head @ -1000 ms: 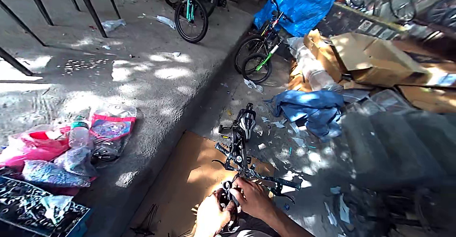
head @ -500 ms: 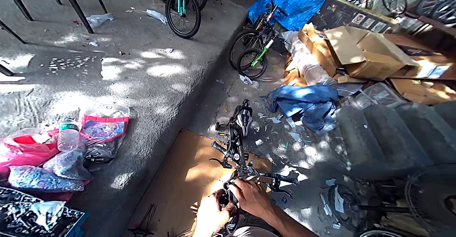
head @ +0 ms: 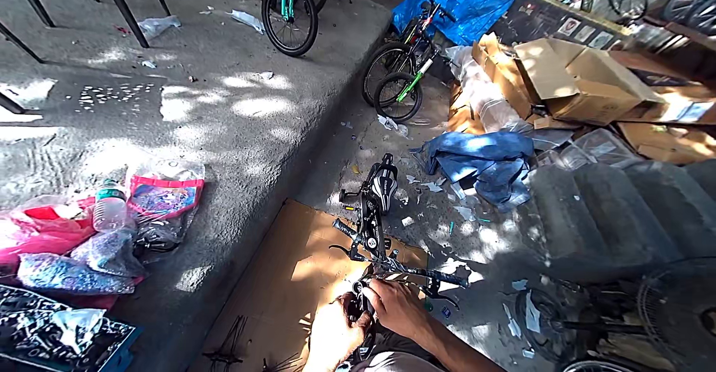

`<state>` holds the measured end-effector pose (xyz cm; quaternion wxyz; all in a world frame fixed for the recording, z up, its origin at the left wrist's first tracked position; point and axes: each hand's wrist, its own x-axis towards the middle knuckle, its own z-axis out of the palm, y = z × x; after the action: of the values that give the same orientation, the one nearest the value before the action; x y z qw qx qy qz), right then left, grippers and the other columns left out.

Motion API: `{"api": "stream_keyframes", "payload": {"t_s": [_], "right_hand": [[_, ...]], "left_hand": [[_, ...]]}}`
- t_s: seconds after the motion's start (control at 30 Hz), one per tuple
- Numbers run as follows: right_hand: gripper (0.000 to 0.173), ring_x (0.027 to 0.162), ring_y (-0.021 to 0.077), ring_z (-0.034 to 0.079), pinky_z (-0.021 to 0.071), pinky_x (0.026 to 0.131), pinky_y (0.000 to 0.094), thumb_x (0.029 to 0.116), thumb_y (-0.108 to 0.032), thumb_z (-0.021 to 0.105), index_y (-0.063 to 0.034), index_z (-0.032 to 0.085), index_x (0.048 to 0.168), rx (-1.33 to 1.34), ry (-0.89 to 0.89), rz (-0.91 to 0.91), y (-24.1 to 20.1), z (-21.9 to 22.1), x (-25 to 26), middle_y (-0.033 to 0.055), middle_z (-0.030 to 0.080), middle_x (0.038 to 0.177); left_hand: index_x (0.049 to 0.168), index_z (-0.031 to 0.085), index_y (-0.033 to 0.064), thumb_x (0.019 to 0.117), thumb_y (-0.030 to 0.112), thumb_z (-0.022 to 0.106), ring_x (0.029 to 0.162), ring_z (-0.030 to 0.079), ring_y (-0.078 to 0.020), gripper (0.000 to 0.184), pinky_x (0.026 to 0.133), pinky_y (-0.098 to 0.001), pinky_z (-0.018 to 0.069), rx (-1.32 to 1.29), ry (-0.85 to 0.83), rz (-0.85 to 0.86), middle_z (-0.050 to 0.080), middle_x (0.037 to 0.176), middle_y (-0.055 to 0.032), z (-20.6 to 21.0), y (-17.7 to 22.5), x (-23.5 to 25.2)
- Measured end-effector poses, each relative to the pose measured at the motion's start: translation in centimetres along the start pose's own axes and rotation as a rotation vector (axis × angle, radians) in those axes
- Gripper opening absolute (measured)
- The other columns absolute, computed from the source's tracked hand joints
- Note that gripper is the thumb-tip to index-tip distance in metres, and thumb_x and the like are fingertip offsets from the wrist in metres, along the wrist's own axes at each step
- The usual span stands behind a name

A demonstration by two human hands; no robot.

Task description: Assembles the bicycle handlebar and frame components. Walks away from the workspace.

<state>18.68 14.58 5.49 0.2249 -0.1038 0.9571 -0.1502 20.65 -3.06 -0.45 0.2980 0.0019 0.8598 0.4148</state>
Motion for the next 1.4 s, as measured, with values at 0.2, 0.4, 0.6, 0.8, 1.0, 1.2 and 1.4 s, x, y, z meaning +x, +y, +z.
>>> {"api": "stream_keyframes", "payload": {"t_s": [0.2,0.4,0.6,0.8,1.0,1.2,1.4], "right_hand": [[0.027,0.096,0.0267,0.068,0.0564,0.080,0.0472,0.1065,-0.029,0.044,-0.0096,0.063,0.112,0.081,0.040,-0.111,1.0,0.2,-0.5,0.0116,0.066,0.109],[0.034,0.101,0.0244,0.068,0.0554,0.084,0.0475,0.1028,-0.039,0.048,-0.0124,0.063,0.117,0.146,-0.005,-0.062,1.5,0.1,-0.9,0.0094,0.067,0.109],[0.038,0.099,0.0323,0.069,0.0548,0.082,0.0523,0.1094,-0.035,0.037,-0.0068,0.061,0.114,0.033,-0.080,-0.037,1.0,0.6,-1.3,0.0158,0.067,0.107],[0.029,0.099,0.0252,0.069,0.0565,0.083,0.0480,0.1016,-0.033,0.051,-0.0110,0.061,0.118,0.143,-0.006,-0.038,2.2,1.2,-2.1,0.0099,0.068,0.110],[0.042,0.093,0.0329,0.071,0.0561,0.076,0.0517,0.1096,-0.037,0.034,-0.0060,0.062,0.110,-0.035,0.004,-0.026,1.8,1.3,-2.5,0.0158,0.069,0.101],[0.038,0.093,0.0275,0.070,0.0570,0.076,0.0484,0.1072,-0.039,0.038,-0.0106,0.062,0.114,0.035,0.036,0.003,2.0,1.5,-3.1,0.0113,0.068,0.107],[0.041,0.088,0.0317,0.071,0.0582,0.071,0.0473,0.1103,-0.035,0.033,-0.0057,0.061,0.109,-0.117,0.104,-0.055,1.7,2.1,-3.9,0.0162,0.067,0.105]], "left_hand": [[0.117,0.072,0.0241,0.0835,0.061,0.060,0.099,0.072,-0.0144,0.051,0.089,-0.0515,0.0579,-0.069,0.033,0.027,0.076,0.104,0.0048,1.0,-0.3,0.0],[0.117,0.072,0.0241,0.0839,0.061,0.060,0.099,0.072,-0.0162,0.051,0.087,-0.0518,0.0578,-0.007,0.037,0.008,0.076,0.104,0.0038,1.1,0.2,-0.8],[0.118,0.072,0.0228,0.0829,0.058,0.060,0.099,0.072,-0.0166,0.051,0.087,-0.0519,0.0580,-0.016,0.039,0.028,0.076,0.105,0.0024,1.9,-0.2,-1.2],[0.116,0.072,0.0231,0.0832,0.060,0.061,0.098,0.072,-0.0171,0.051,0.086,-0.0524,0.0582,-0.001,0.023,0.050,0.076,0.103,0.0028,2.2,-0.1,-1.1],[0.119,0.072,0.0230,0.0836,0.060,0.060,0.100,0.072,-0.0178,0.052,0.087,-0.0532,0.0574,0.020,-0.006,0.054,0.076,0.105,0.0017,2.6,0.3,-1.1],[0.116,0.072,0.0238,0.0826,0.060,0.060,0.097,0.072,-0.0191,0.050,0.084,-0.0542,0.0576,0.040,-0.004,0.035,0.076,0.103,0.0014,2.8,0.7,-1.3],[0.116,0.072,0.0214,0.0838,0.059,0.062,0.098,0.072,-0.0157,0.051,0.089,-0.0512,0.0576,-0.072,-0.033,0.061,0.076,0.102,0.0029,3.5,0.7,-1.7]]}}
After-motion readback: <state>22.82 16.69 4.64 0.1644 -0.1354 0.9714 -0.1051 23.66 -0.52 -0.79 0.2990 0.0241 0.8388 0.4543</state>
